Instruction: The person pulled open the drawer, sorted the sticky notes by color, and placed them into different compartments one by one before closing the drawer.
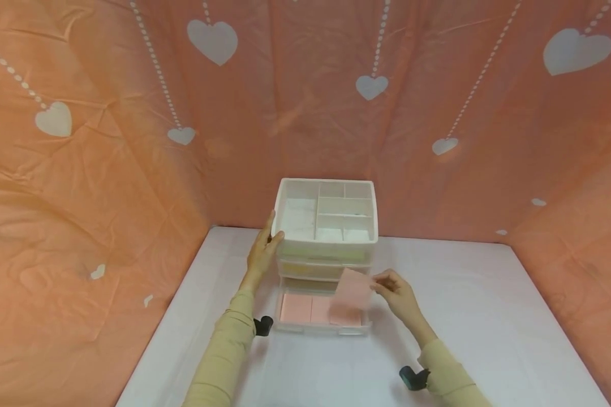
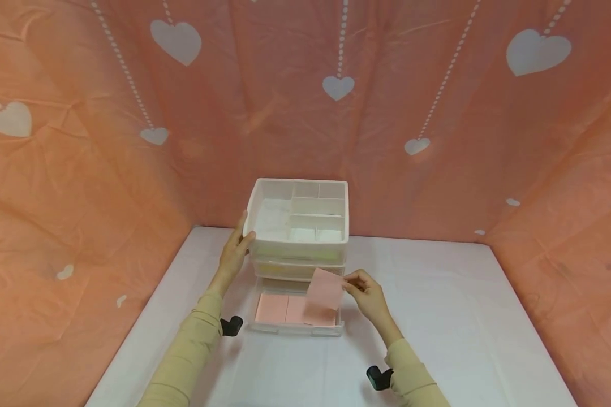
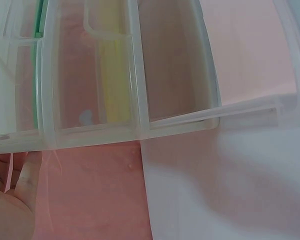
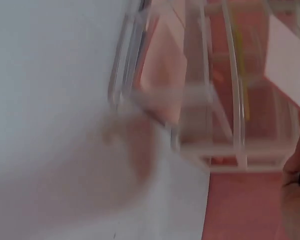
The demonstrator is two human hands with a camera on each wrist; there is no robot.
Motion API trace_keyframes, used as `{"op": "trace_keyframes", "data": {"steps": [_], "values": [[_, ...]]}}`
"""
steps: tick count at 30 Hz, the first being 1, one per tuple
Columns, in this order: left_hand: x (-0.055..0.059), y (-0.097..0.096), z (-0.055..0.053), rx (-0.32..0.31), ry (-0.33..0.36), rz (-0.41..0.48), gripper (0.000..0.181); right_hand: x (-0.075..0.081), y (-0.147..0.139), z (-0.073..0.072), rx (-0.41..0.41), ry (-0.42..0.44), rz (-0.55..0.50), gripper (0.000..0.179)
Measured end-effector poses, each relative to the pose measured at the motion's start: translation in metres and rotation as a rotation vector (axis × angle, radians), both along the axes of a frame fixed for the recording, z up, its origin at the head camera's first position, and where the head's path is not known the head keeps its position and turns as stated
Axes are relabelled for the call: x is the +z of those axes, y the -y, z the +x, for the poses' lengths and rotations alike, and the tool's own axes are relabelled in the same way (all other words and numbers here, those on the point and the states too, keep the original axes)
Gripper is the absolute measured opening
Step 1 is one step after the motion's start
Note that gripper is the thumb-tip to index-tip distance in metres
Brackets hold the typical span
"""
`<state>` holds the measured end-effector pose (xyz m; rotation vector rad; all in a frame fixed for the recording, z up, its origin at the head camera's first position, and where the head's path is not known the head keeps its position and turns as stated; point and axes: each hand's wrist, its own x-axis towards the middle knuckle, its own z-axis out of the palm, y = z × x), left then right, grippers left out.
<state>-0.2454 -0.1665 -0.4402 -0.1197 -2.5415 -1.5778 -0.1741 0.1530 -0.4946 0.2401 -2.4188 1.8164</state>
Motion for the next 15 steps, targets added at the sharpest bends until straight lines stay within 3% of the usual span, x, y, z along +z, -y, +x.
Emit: {"op": "trace_keyframes", "data": {"steps": [5,10,15], "values": [[-0.002,0.0,-0.001,-0.011,0.0,0.001,0.059,-0.007,0.033,-0.003,0.035,-0.001,0.197,0.008],[-0.003,0.0,-0.001,-0.006,0.005,-0.005,0.059,-0.019,0.056,-0.004,0.084,0.029,0.308,0.01],[-0.003,0.001,-0.001,0.004,-0.002,-0.005,0.059,-0.03,0.069,-0.007,0.09,-0.028,0.438,0.012]]}}
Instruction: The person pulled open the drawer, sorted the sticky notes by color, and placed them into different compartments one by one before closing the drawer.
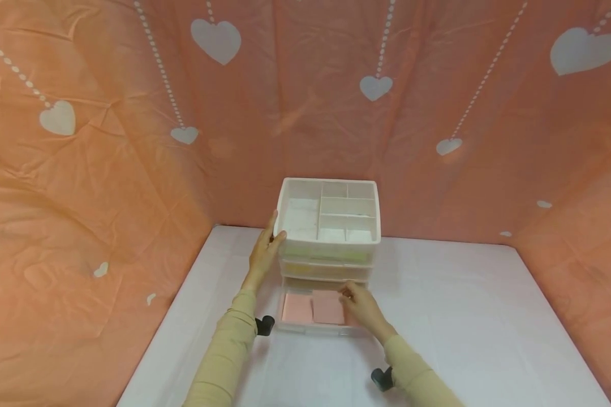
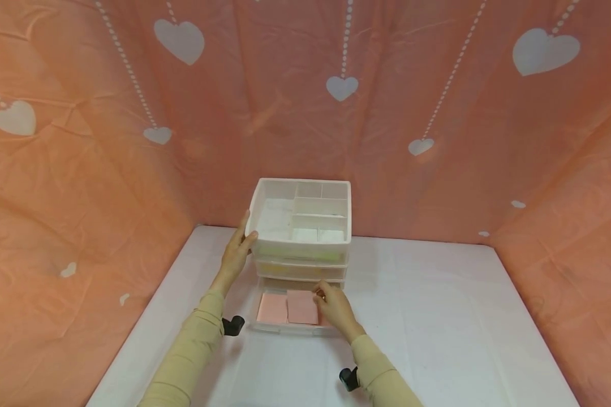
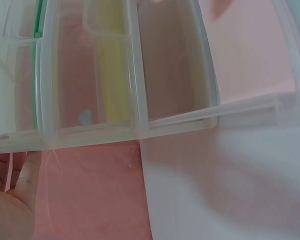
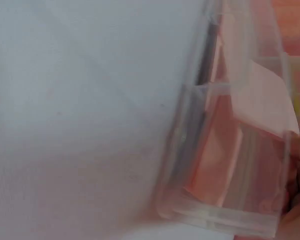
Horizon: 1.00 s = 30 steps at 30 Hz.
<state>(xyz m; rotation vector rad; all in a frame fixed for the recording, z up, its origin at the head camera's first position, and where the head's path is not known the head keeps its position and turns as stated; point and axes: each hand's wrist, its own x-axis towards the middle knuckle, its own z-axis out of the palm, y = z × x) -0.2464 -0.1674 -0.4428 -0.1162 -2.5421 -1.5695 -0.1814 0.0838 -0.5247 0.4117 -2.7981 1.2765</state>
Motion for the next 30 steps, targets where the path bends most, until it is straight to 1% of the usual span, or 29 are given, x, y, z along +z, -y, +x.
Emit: {"op": "trace_keyframes", "data": {"steps": [6,10,13,15,17,20,23,26,28,30], "values": [[0.0,0.001,-0.001,-0.005,0.002,0.003,0.059,-0.003,0.007,-0.001,-0.018,-0.053,0.13,0.014],[-0.001,0.001,-0.001,-0.003,0.01,0.0,0.058,-0.005,0.009,-0.001,-0.039,-0.081,0.195,0.014],[-0.001,0.001,-0.001,-0.002,0.012,-0.002,0.057,-0.007,0.01,0.0,-0.045,-0.105,0.234,0.015],[-0.002,0.001,-0.001,-0.006,0.005,0.003,0.057,-0.008,0.011,0.0,-0.042,-0.143,0.258,0.015],[-0.002,0.001,-0.002,-0.009,-0.003,0.009,0.058,-0.008,0.011,-0.001,-0.04,-0.16,0.257,0.015],[-0.002,0.001,-0.003,-0.011,-0.006,0.015,0.058,-0.005,0.01,0.0,-0.037,-0.153,0.217,0.016],[-0.002,0.0,-0.002,-0.004,0.0,0.013,0.058,-0.001,0.009,0.004,-0.047,-0.084,0.113,0.018],[-0.003,0.0,-0.001,0.002,0.006,0.007,0.058,0.003,0.008,0.014,-0.074,-0.006,-0.026,0.014],[-0.003,0.0,-0.001,0.004,0.011,-0.003,0.058,0.005,0.007,0.023,-0.101,0.077,-0.136,0.013],[-0.003,0.0,-0.001,0.009,0.011,-0.012,0.058,0.009,0.007,0.031,-0.128,0.169,-0.23,0.019]]}}
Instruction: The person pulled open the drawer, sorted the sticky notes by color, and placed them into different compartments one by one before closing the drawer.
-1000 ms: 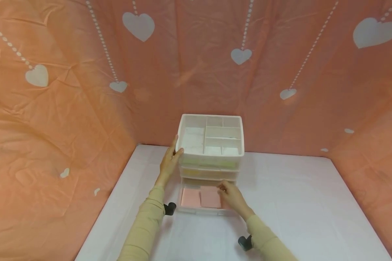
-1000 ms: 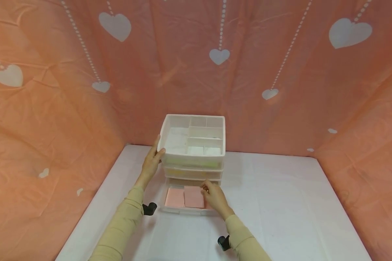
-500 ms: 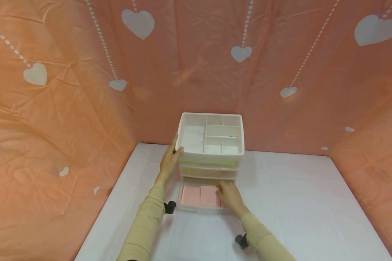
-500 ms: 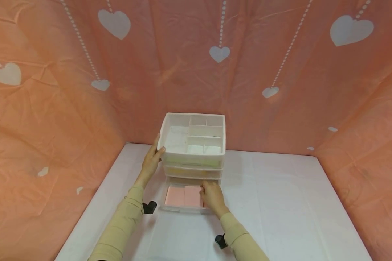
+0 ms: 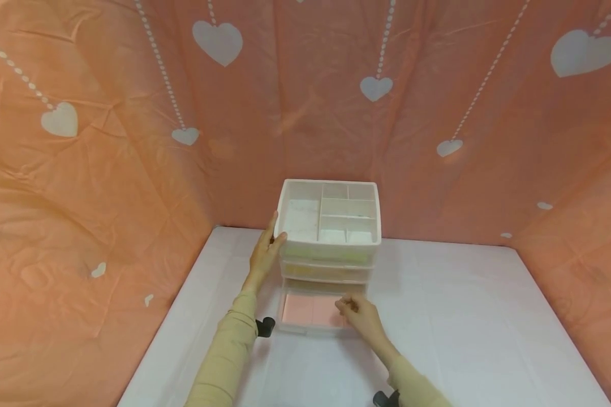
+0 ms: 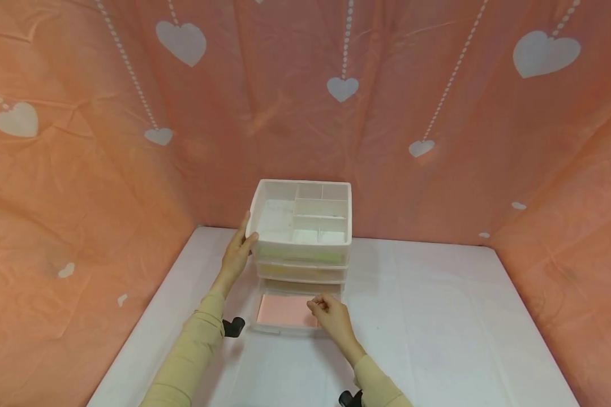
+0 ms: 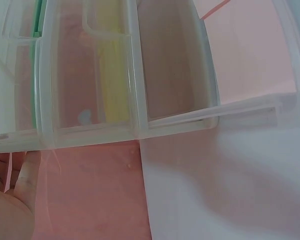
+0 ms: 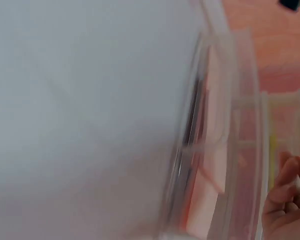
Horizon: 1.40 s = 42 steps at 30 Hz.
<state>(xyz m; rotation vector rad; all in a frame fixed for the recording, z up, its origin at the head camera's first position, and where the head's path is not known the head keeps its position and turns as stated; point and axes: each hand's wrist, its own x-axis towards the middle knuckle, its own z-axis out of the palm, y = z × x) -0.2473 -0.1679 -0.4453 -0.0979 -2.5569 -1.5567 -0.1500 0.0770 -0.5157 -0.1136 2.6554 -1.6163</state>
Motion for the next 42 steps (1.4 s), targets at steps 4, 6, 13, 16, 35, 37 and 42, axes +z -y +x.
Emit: {"op": "trace_keyframes", "data": {"steps": [4,6,13,16,35,37,42], "values": [[0.001,-0.001,0.001,0.008,-0.005,-0.006,0.058,0.003,0.001,0.018,-0.033,0.189,-0.153,0.038],[0.002,-0.001,0.001,0.015,-0.002,-0.008,0.058,0.0,0.002,0.026,-0.02,0.246,-0.178,0.044],[0.002,-0.001,0.002,0.01,0.012,-0.016,0.058,-0.021,0.003,0.042,0.132,0.283,-0.149,0.043],[0.001,0.0,0.002,0.007,0.012,-0.018,0.059,-0.03,0.005,0.044,0.198,0.316,-0.175,0.043],[0.002,-0.002,0.001,0.01,-0.016,-0.017,0.058,-0.046,0.019,0.027,0.051,0.49,-0.633,0.06],[0.002,-0.002,0.001,0.019,-0.015,-0.022,0.058,-0.045,0.021,0.021,0.053,0.491,-0.644,0.061],[0.001,-0.002,0.0,0.002,-0.03,-0.02,0.057,-0.043,0.027,0.005,0.083,0.474,-0.626,0.06]]}}
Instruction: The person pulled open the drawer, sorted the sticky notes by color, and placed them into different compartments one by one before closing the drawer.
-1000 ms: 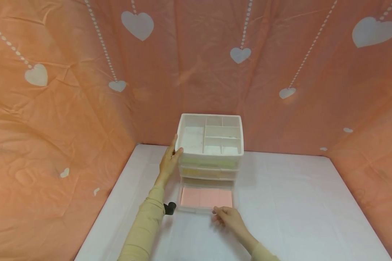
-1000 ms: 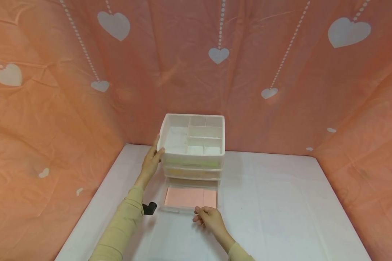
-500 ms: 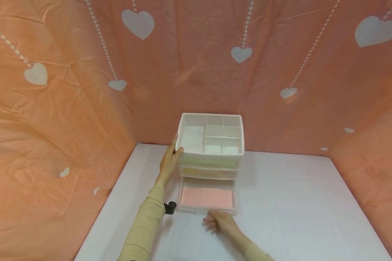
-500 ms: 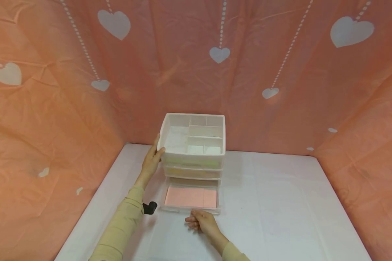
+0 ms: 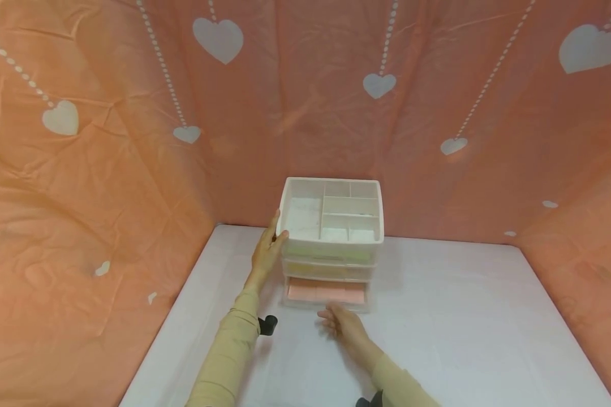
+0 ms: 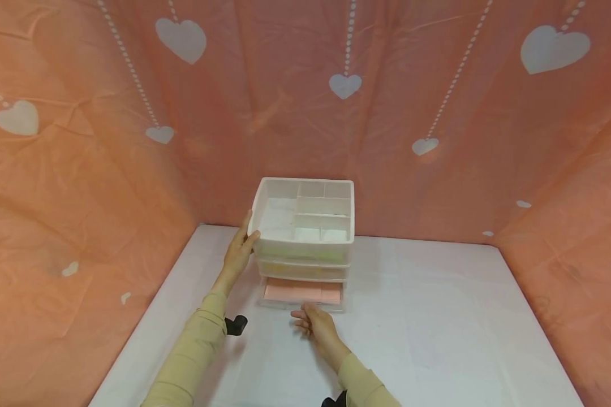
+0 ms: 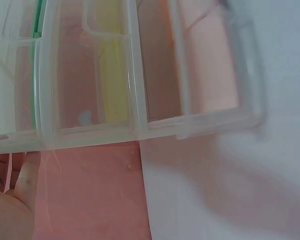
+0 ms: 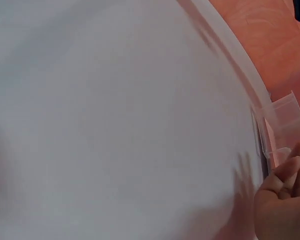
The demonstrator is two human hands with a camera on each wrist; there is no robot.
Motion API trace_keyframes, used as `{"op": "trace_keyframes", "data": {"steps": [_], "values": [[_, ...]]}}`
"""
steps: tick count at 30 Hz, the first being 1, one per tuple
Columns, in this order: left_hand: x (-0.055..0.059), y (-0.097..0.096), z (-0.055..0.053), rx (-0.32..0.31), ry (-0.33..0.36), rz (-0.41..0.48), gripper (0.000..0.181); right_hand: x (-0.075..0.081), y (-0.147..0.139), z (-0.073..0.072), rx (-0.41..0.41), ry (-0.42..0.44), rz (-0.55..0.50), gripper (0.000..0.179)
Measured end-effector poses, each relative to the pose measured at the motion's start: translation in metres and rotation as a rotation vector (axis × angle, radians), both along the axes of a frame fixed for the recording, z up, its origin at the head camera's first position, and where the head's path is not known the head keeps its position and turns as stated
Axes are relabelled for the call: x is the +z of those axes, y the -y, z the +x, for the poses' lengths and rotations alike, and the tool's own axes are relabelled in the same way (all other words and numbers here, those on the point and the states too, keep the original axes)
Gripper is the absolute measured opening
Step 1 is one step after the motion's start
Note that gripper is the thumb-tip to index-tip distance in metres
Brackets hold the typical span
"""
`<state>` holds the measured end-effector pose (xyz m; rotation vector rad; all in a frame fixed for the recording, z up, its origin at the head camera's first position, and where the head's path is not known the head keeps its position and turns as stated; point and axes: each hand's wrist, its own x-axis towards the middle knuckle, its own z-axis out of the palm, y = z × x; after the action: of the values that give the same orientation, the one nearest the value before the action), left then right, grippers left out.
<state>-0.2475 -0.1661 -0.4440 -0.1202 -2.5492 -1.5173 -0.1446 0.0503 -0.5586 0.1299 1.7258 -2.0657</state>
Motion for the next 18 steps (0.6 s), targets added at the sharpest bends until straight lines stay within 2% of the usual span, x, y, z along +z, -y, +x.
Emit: {"op": "trace_keyframes", "data": {"steps": [9,18], "values": [[0.002,-0.001,0.001,0.012,0.005,-0.006,0.058,0.002,0.008,-0.025,-0.025,0.019,-0.07,0.05],[0.002,-0.002,0.003,0.027,-0.004,-0.002,0.057,0.001,0.006,-0.034,0.014,0.027,-0.094,0.05]]}}
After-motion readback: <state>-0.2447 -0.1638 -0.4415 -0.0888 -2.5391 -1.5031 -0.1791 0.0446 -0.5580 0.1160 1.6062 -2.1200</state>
